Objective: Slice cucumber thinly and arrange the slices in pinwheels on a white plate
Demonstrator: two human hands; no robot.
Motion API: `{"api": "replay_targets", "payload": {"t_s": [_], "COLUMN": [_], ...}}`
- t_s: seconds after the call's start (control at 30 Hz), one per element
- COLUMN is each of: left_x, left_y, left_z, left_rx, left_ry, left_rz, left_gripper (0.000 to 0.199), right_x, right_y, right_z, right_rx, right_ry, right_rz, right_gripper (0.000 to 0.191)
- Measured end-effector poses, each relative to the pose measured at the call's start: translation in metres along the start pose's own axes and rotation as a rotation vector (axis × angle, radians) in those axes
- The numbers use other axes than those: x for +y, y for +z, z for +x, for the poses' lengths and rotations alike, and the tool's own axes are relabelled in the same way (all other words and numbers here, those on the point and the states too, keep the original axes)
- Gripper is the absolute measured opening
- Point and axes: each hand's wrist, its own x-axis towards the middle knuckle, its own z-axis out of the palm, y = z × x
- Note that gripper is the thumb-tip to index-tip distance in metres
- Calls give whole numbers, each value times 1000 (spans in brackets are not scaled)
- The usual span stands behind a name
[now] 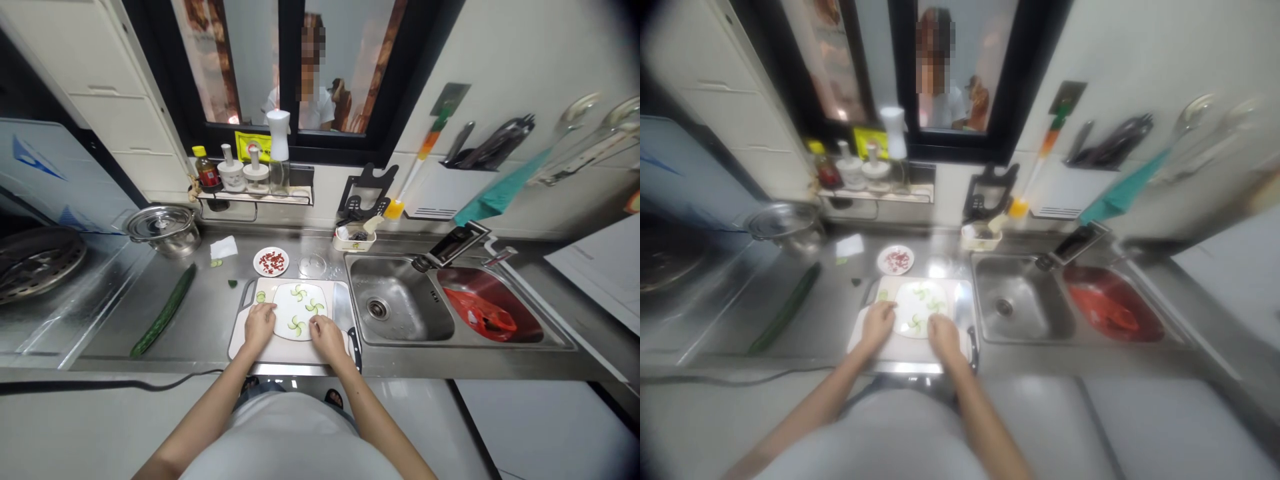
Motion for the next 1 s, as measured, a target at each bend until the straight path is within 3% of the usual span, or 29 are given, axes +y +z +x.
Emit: {"api": "replay_targets", "payload": {"t_s": [0.2,0.4,0.63,1.0], "left_x": [-21,-22,-21,-20], "left_y": [-7,-12,-8,-5], "left_z": [13,30,38,41], "left_rx": [92,102,17,16], "left_ry": [-289,-478,-520,-508], "left_rz": [24,140,249,270], "left_gripper": [32,33,32,29], "right_x": [4,5,7,7], "right_y": [-4,-7,-6,-5], "right_z": [-7,-10,-12,-14], "right_rx": [71,94,102,86], "right_ry": [15,4,6,-6], "right_rz": [82,122,142,126], "right_gripper": [27,31,32,32]}}
